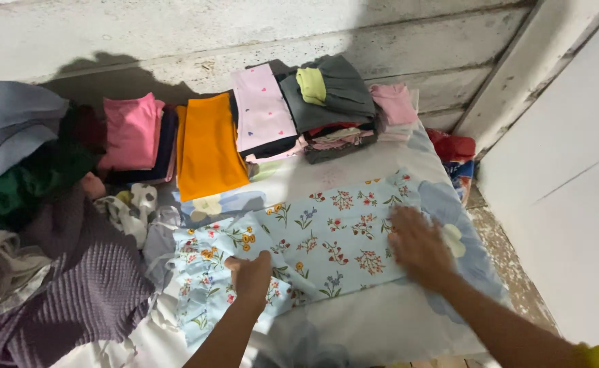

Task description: Folding a pile of laundry including pants and a tank top on a bed.

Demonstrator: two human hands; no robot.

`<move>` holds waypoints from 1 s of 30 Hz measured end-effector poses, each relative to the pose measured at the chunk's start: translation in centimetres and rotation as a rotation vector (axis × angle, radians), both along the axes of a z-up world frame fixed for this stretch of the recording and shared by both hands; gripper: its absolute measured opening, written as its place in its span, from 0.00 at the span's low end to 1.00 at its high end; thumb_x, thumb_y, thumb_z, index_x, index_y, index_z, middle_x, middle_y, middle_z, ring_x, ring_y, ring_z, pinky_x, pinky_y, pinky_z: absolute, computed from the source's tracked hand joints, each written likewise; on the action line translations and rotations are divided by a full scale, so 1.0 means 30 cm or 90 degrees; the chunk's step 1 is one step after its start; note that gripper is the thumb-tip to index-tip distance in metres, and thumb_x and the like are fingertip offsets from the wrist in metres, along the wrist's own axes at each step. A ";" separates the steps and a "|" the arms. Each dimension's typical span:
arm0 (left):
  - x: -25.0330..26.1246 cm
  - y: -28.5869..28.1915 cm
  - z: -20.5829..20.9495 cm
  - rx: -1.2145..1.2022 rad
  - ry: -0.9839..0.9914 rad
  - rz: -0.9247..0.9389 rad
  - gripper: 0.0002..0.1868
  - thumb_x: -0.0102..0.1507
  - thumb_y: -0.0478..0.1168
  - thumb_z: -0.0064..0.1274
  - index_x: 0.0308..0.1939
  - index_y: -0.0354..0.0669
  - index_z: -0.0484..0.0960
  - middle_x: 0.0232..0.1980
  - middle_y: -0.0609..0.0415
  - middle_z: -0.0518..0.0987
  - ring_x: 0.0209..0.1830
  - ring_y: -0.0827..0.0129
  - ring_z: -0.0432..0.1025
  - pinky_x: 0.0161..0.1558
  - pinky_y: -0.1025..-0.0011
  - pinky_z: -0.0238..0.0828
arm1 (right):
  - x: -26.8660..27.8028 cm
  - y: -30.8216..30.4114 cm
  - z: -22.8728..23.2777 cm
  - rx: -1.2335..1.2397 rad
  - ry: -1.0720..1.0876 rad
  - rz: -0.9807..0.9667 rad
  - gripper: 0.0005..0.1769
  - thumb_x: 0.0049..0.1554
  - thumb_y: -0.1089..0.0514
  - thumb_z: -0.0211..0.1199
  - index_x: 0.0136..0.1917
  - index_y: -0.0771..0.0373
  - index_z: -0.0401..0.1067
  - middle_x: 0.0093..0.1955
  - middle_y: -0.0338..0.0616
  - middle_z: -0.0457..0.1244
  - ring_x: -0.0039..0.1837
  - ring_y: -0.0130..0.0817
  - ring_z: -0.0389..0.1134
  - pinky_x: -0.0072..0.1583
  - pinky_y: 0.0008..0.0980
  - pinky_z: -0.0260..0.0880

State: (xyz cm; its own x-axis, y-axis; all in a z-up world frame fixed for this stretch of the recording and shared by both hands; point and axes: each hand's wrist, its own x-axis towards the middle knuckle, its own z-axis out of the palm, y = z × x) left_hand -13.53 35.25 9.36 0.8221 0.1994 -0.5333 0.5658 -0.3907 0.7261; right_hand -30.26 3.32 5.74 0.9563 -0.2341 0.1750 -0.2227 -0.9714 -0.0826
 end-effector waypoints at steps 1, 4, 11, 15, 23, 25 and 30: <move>0.019 -0.006 -0.061 -0.001 -0.002 0.005 0.45 0.53 0.46 0.57 0.68 0.34 0.52 0.59 0.31 0.73 0.57 0.42 0.72 0.53 0.45 0.72 | -0.012 -0.056 -0.037 -0.001 -0.002 0.005 0.39 0.61 0.42 0.44 0.80 0.62 0.49 0.82 0.50 0.47 0.83 0.48 0.43 0.75 0.62 0.38; 0.091 -0.032 -0.304 0.036 -0.083 -0.003 0.41 0.55 0.46 0.59 0.64 0.33 0.55 0.54 0.30 0.75 0.54 0.40 0.73 0.56 0.49 0.71 | -0.027 -0.181 -0.121 -0.036 -0.055 -0.078 0.36 0.65 0.42 0.44 0.80 0.61 0.49 0.83 0.50 0.44 0.83 0.56 0.39 0.77 0.66 0.32; -0.023 -0.278 -0.020 -0.065 -0.305 -0.343 0.12 0.65 0.45 0.51 0.44 0.39 0.79 0.37 0.45 0.83 0.43 0.53 0.80 0.55 0.61 0.71 | 0.177 0.043 -0.059 0.036 -0.213 0.003 0.38 0.64 0.49 0.46 0.80 0.71 0.47 0.85 0.61 0.41 0.85 0.59 0.38 0.79 0.59 0.34; -0.072 -0.238 0.067 -0.132 -0.276 -0.381 0.13 0.62 0.44 0.54 0.49 0.46 0.80 0.41 0.51 0.85 0.44 0.59 0.80 0.50 0.61 0.76 | 0.283 0.289 0.030 0.191 -0.199 0.138 0.36 0.66 0.50 0.47 0.81 0.70 0.46 0.84 0.61 0.41 0.84 0.59 0.37 0.79 0.53 0.35; -0.029 0.200 -0.145 0.314 -0.457 -0.337 0.16 0.61 0.36 0.45 0.49 0.43 0.85 0.62 0.46 0.77 0.68 0.50 0.66 0.70 0.57 0.59 | 0.422 0.603 -0.006 0.175 -0.144 0.301 0.34 0.68 0.48 0.41 0.80 0.69 0.47 0.84 0.59 0.42 0.84 0.56 0.38 0.79 0.56 0.35; -0.002 0.236 -0.182 0.441 -0.504 -0.410 0.15 0.66 0.39 0.44 0.52 0.43 0.83 0.68 0.47 0.72 0.77 0.49 0.58 0.77 0.55 0.50 | 0.477 0.689 -0.020 0.183 -0.137 0.293 0.34 0.67 0.47 0.40 0.79 0.68 0.48 0.84 0.59 0.42 0.85 0.55 0.39 0.79 0.56 0.35; 0.057 0.222 -0.256 0.548 -0.613 -0.523 0.34 0.69 0.48 0.40 0.79 0.40 0.58 0.82 0.48 0.54 0.84 0.51 0.44 0.78 0.48 0.36 | 0.532 0.756 -0.153 0.063 -0.126 0.294 0.34 0.70 0.45 0.40 0.80 0.69 0.48 0.84 0.59 0.42 0.85 0.56 0.40 0.80 0.56 0.36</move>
State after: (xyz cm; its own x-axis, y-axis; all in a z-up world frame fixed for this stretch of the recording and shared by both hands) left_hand -11.81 41.92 1.68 0.8115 -0.5095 0.2861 -0.5492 -0.8323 0.0755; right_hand -14.31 26.01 1.15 0.9149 0.1806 0.3610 0.2570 -0.9502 -0.1762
